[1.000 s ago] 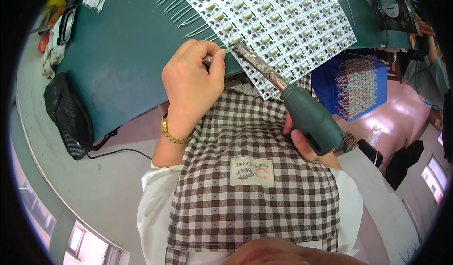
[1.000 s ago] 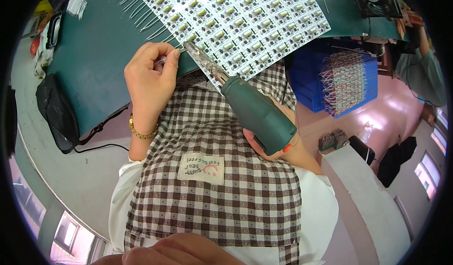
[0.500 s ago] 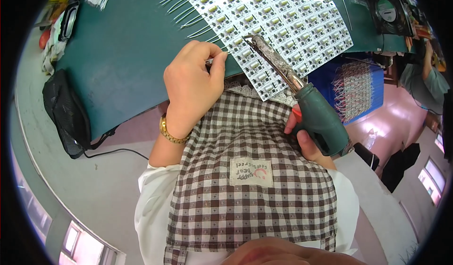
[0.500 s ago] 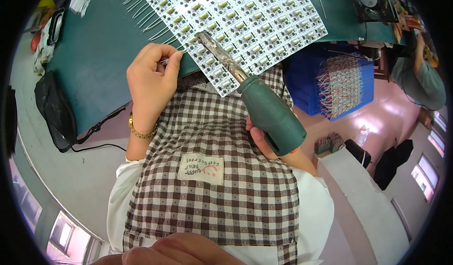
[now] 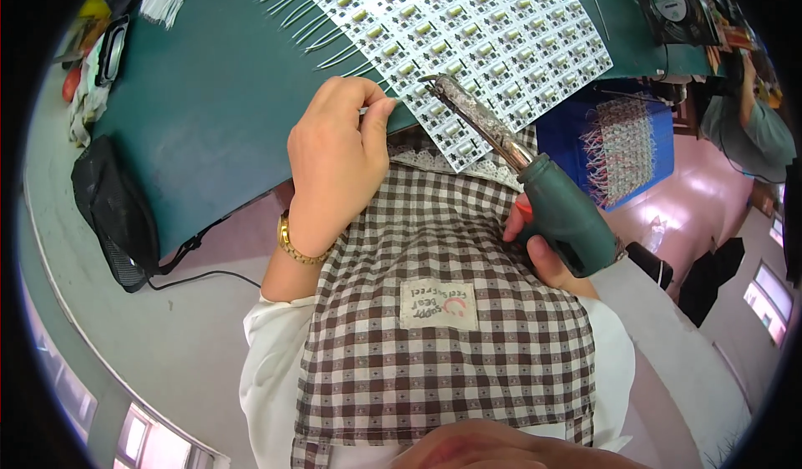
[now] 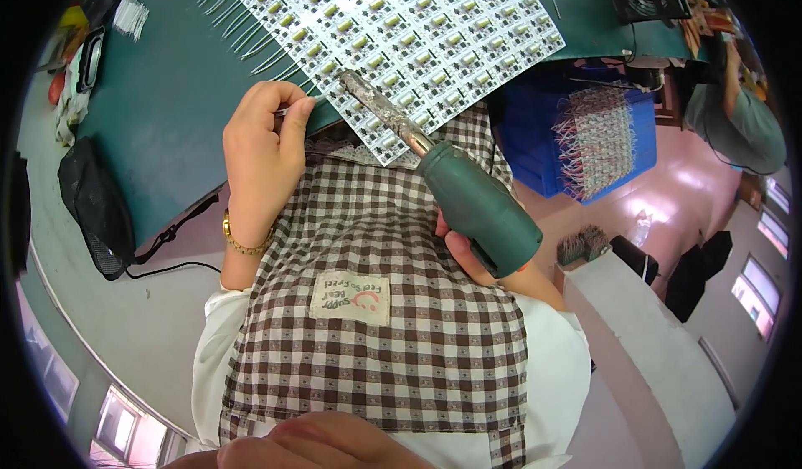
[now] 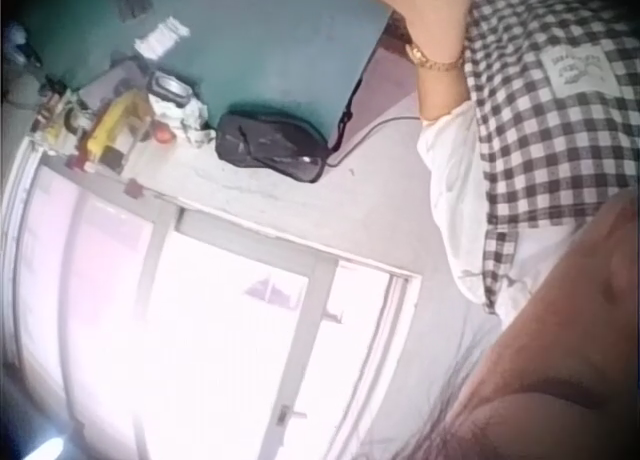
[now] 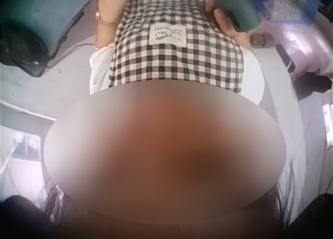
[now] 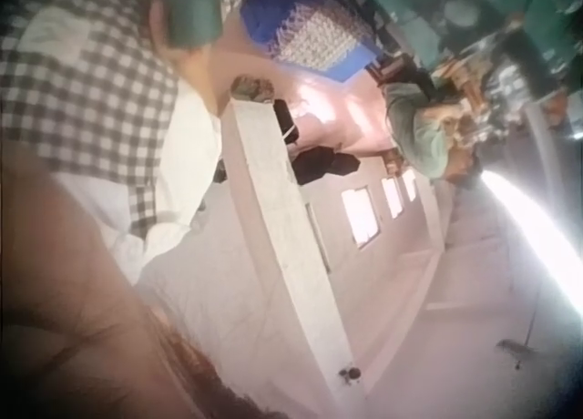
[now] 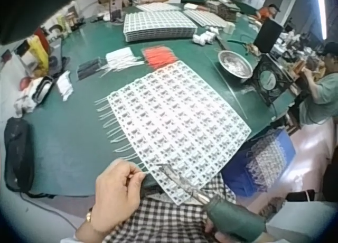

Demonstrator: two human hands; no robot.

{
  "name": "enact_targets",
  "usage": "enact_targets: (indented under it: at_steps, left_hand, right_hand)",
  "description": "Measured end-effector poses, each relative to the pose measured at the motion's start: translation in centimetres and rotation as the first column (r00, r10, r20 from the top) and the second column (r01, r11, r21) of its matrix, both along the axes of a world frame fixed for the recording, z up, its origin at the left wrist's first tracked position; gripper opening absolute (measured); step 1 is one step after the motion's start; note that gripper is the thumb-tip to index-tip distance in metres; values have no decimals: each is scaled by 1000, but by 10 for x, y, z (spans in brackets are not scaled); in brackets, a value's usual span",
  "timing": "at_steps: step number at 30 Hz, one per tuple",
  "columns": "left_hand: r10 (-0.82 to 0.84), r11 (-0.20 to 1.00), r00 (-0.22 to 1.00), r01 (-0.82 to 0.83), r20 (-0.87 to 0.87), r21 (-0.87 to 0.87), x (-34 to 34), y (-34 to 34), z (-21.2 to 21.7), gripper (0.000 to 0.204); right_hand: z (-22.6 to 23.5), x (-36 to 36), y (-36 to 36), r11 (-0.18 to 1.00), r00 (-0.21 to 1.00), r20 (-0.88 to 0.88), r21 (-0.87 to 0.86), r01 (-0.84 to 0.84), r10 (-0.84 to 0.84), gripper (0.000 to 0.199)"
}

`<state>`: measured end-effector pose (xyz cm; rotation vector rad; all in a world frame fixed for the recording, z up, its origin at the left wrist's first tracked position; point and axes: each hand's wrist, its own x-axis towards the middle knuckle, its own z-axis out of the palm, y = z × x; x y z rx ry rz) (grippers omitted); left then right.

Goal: The person picks up wires from the table by hand and solders them onto a circuit board using a soldering gun.

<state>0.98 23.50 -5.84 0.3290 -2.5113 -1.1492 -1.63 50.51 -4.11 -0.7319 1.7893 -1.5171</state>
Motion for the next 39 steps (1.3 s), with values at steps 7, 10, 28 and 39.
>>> enact_targets:
  at_steps: [7, 10, 28, 39]
  left_hand:
    - [69, 995, 998, -68, 11, -78, -2, 5, -11, 6]
    - [71, 994, 997, -69, 23, -82, -2, 5, -9, 6]
    - [57, 986, 998, -53, 20, -160, -5, 5, -11, 8]
    - [68, 984, 998, -65, 13, -167, -6, 4, -13, 8]
  right_hand:
    - [1, 10, -6, 992, 986, 111, 18, 121, -122, 53]
    - [-16, 15, 2, 982, 977, 110, 54, 179, -184, 53]
    - [-12, 3, 3, 966, 986, -157, 242, 87, -50, 36]
    - [-4, -2, -2, 972, 960, -281, 224, 69, -4, 27]
